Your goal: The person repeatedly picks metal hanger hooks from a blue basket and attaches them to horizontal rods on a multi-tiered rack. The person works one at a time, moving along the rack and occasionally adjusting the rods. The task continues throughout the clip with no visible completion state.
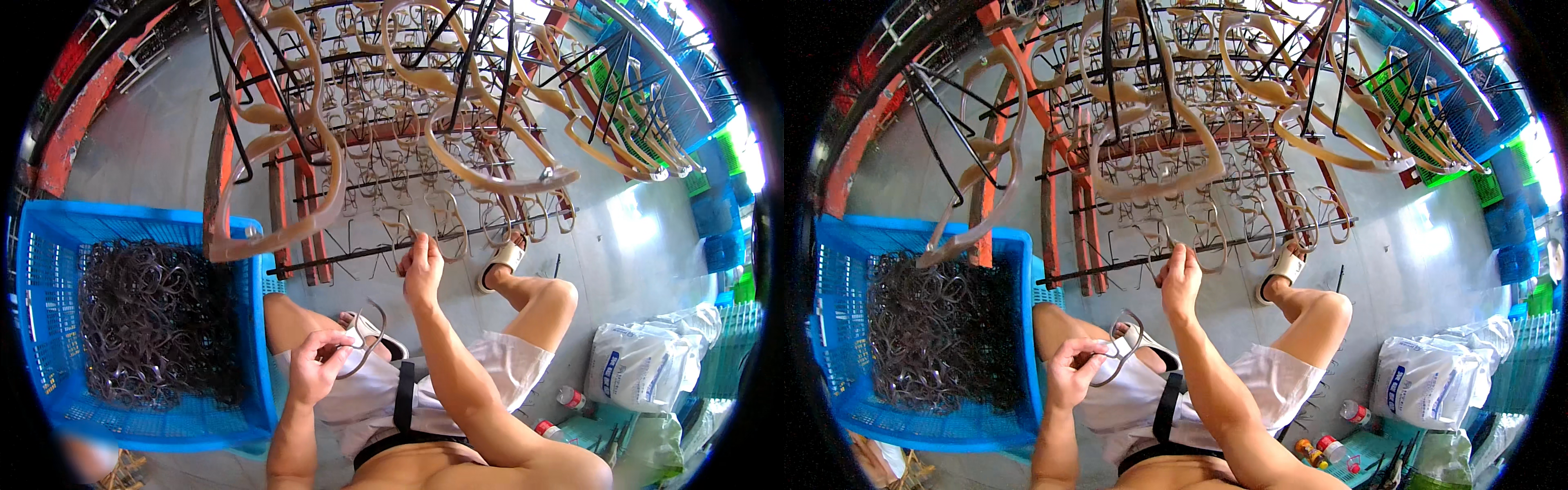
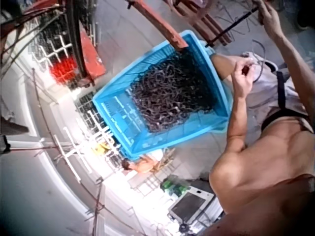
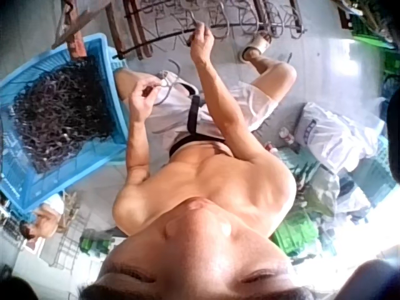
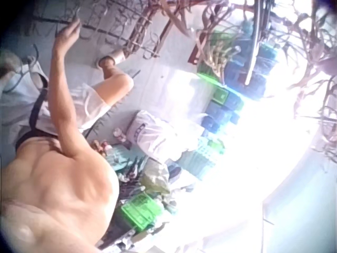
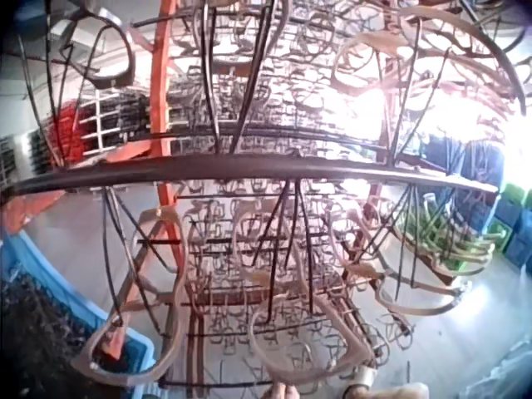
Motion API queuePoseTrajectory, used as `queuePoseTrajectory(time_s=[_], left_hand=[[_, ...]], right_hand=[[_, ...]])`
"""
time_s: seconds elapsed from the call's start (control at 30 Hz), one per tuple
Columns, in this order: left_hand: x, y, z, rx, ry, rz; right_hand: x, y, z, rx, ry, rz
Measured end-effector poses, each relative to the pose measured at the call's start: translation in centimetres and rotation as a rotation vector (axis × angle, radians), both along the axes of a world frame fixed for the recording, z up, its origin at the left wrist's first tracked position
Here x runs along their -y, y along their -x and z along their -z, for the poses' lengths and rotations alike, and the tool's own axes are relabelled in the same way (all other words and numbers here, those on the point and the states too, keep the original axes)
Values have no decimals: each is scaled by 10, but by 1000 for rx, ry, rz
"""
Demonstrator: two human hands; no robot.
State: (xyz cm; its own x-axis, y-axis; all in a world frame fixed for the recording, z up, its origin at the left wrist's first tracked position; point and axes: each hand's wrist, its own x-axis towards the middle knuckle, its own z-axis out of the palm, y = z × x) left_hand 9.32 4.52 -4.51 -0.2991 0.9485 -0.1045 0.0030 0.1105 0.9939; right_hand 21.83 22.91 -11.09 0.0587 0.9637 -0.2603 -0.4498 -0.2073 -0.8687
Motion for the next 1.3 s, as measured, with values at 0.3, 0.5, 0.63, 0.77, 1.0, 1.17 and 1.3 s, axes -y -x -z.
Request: queuePoseTrajectory(time_s=[0.3,0.5,0.63,0.77,1.0,1.17,1.3], left_hand=[[1,-2,5,-4,22,-25],[3,-5,10,-7,26,-2],[2,-6,10,-17,30,-5],[4,-5,14,-23,40,5],[5,-6,14,-25,37,0],[4,-6,16,-23,20,-6],[3,-5,18,12,26,-3]], right_hand=[[0,-4,-8,-212,105,-55],[6,9,-13,-80,12,8],[5,12,-14,-29,20,-5],[8,17,-9,-7,-34,64],[7,20,-11,3,-1,55],[7,18,-7,56,-47,14],[13,24,-1,269,-130,-11]])
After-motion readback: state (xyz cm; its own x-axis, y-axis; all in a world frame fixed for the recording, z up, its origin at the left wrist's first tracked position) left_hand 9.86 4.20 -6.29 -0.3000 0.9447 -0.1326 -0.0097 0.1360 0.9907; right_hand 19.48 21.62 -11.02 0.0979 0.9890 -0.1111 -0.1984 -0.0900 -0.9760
